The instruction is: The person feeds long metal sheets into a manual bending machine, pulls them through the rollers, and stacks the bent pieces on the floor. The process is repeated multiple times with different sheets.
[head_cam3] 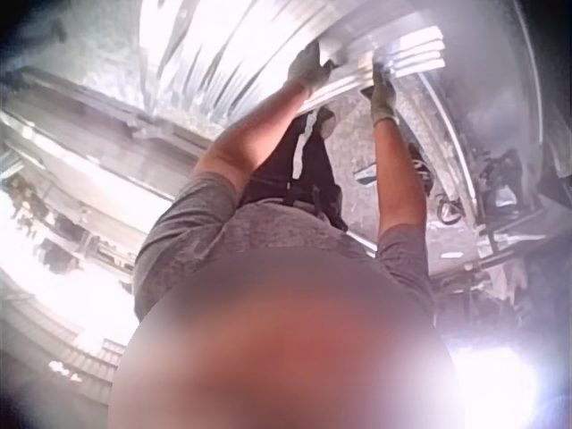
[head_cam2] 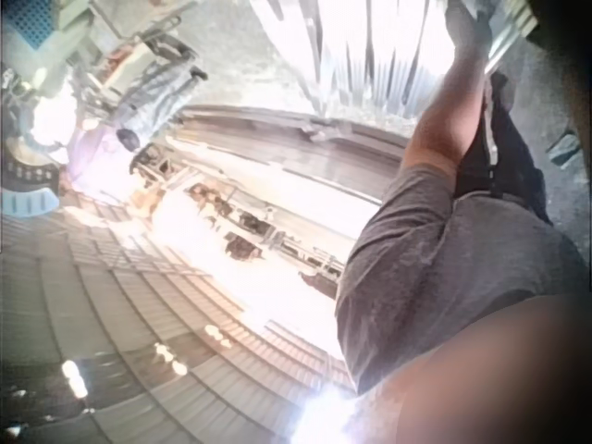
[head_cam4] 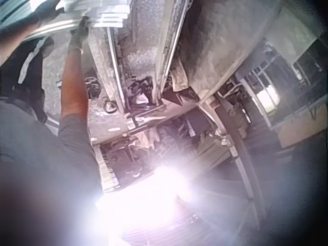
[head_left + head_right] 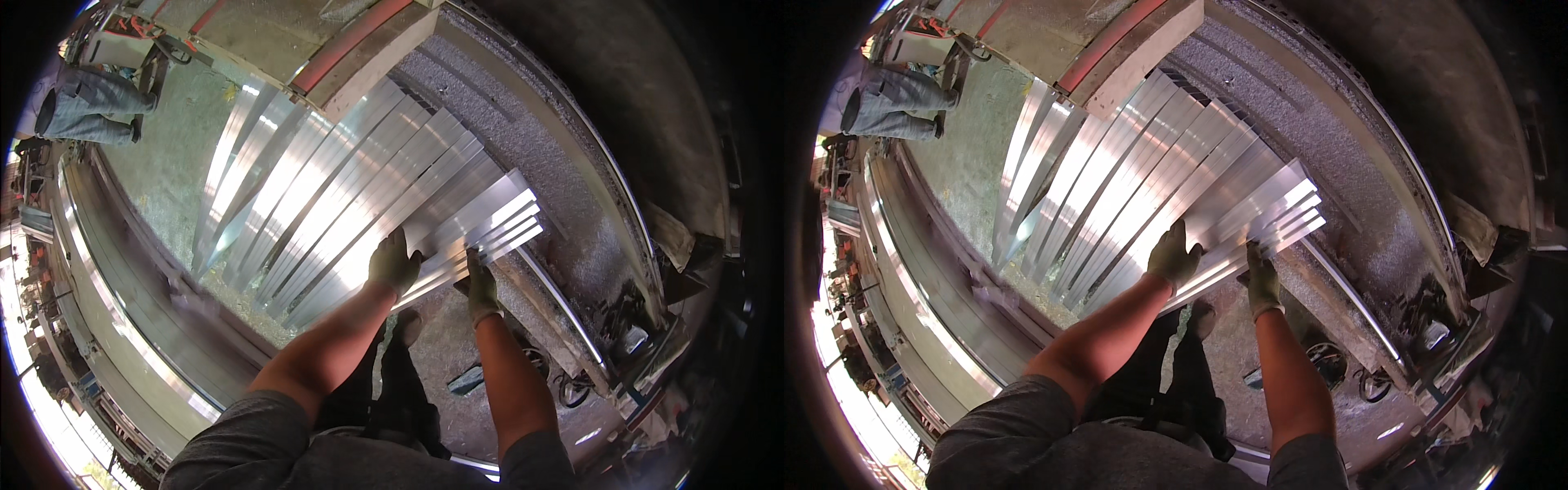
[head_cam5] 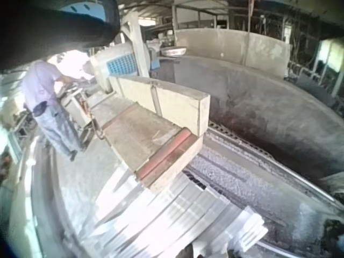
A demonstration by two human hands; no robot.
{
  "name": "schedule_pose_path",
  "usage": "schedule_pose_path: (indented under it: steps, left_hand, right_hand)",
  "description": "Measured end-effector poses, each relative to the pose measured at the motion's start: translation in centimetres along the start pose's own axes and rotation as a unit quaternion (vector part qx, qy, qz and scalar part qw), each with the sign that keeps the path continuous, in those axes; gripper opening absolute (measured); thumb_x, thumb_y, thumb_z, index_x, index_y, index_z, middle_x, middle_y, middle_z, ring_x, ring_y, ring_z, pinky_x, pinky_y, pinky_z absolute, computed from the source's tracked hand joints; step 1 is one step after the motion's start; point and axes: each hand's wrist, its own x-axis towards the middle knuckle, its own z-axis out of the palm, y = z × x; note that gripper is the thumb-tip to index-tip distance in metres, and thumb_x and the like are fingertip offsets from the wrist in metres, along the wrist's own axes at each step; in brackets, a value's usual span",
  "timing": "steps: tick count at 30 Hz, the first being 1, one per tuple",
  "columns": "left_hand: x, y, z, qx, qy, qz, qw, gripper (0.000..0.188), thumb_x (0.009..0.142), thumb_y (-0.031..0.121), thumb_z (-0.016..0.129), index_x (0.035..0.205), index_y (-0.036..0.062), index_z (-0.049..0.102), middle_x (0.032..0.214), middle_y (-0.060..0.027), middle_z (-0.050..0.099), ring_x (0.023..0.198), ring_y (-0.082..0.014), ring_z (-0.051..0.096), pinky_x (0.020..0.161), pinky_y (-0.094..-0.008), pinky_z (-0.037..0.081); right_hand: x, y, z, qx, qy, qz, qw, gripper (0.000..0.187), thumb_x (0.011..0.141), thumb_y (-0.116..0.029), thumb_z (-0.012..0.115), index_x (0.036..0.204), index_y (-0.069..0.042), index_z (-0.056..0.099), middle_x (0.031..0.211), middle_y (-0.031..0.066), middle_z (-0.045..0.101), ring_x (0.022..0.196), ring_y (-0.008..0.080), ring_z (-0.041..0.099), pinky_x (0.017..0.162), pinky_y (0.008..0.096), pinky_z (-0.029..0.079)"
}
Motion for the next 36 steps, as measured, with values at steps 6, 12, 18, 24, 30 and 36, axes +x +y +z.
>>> schedule_pose_path:
  steps: [6, 12, 18, 24, 30, 36]
  left_hand:
    - [-0.8, -1.1, 5.0, -0.105, 0.102, 0.1, 0.984, 0.041, 0.107, 0.013, 0.062, 0.145, 0.001, 0.058, 0.157, -0.0277, 0.058, 0.148, -0.047, 0.056, 0.122, -0.0482, 0.05]
    - [-3.5, 0.3, 4.2, -0.195, -0.053, 0.134, 0.97, 0.019, 0.114, 0.025, 0.057, 0.114, 0.0089, 0.068, 0.12, -0.0193, 0.072, 0.12, -0.0423, 0.072, 0.102, -0.0479, 0.058]
    - [-0.7, 0.4, 3.3, -0.108, -0.1, 0.008, 0.989, 0.042, 0.113, 0.044, 0.067, 0.139, 0.0108, 0.074, 0.138, -0.0179, 0.077, 0.131, -0.042, 0.073, 0.111, -0.0495, 0.057]
    - [-1.3, -1.9, 3.3, -0.033, 0.138, 0.034, 0.989, 0.095, 0.092, 0.031, 0.092, 0.167, -0.0016, 0.044, 0.164, -0.0281, 0.055, 0.152, -0.0467, 0.054, 0.125, -0.0524, 0.049]
    - [-1.2, -2.4, 5.2, -0.092, 0.154, 0.046, 0.983, 0.105, 0.088, 0.031, 0.095, 0.17, -0.0002, 0.036, 0.167, -0.0262, 0.05, 0.15, -0.0441, 0.057, 0.122, -0.0503, 0.052]
    - [-0.2, -1.4, 4.9, 0.011, -0.014, -0.039, 0.999, 0.099, 0.096, 0.036, 0.088, 0.171, 0.0021, 0.033, 0.139, -0.025, 0.071, 0.122, -0.0432, 0.075, 0.095, -0.0512, 0.063]
  right_hand:
    - [-1.4, 1.1, 0.2, 0.084, -0.004, -0.039, 0.996, 0.083, 0.111, -0.066, 0.068, 0.176, -0.018, 0.05, 0.176, 0.0096, 0.052, 0.159, 0.0239, 0.051, 0.123, 0.0442, 0.049]
    - [-3.7, 2.2, -1.2, 0.129, 0.028, -0.055, 0.99, 0.084, 0.11, -0.065, 0.069, 0.174, -0.013, 0.051, 0.171, 0.0078, 0.056, 0.154, 0.025, 0.055, 0.122, 0.0438, 0.049]
    - [-2.6, 2.4, -1.5, 0.022, 0.041, -0.114, 0.992, 0.076, 0.113, -0.06, 0.067, 0.164, -0.003, 0.061, 0.154, 0.011, 0.07, 0.137, 0.0271, 0.068, 0.114, 0.0406, 0.053]
    - [-0.8, 2.8, 0.4, -0.013, 0.063, -0.12, 0.991, 0.068, 0.118, -0.056, 0.061, 0.165, -0.005, 0.062, 0.16, 0.0108, 0.069, 0.138, 0.0237, 0.068, 0.114, 0.0384, 0.053]
    - [-0.3, 5.0, -1.4, 0.067, 0.036, -0.045, 0.996, 0.074, 0.118, -0.061, 0.06, 0.174, -0.012, 0.052, 0.171, 0.0047, 0.059, 0.145, 0.0195, 0.063, 0.115, 0.0343, 0.053]
    - [0.3, 7.1, -3.2, 0.139, 0.015, -0.053, 0.989, 0.074, 0.118, -0.059, 0.062, 0.178, -0.018, 0.047, 0.173, -0.0003, 0.056, 0.144, 0.0166, 0.063, 0.109, 0.0334, 0.057]
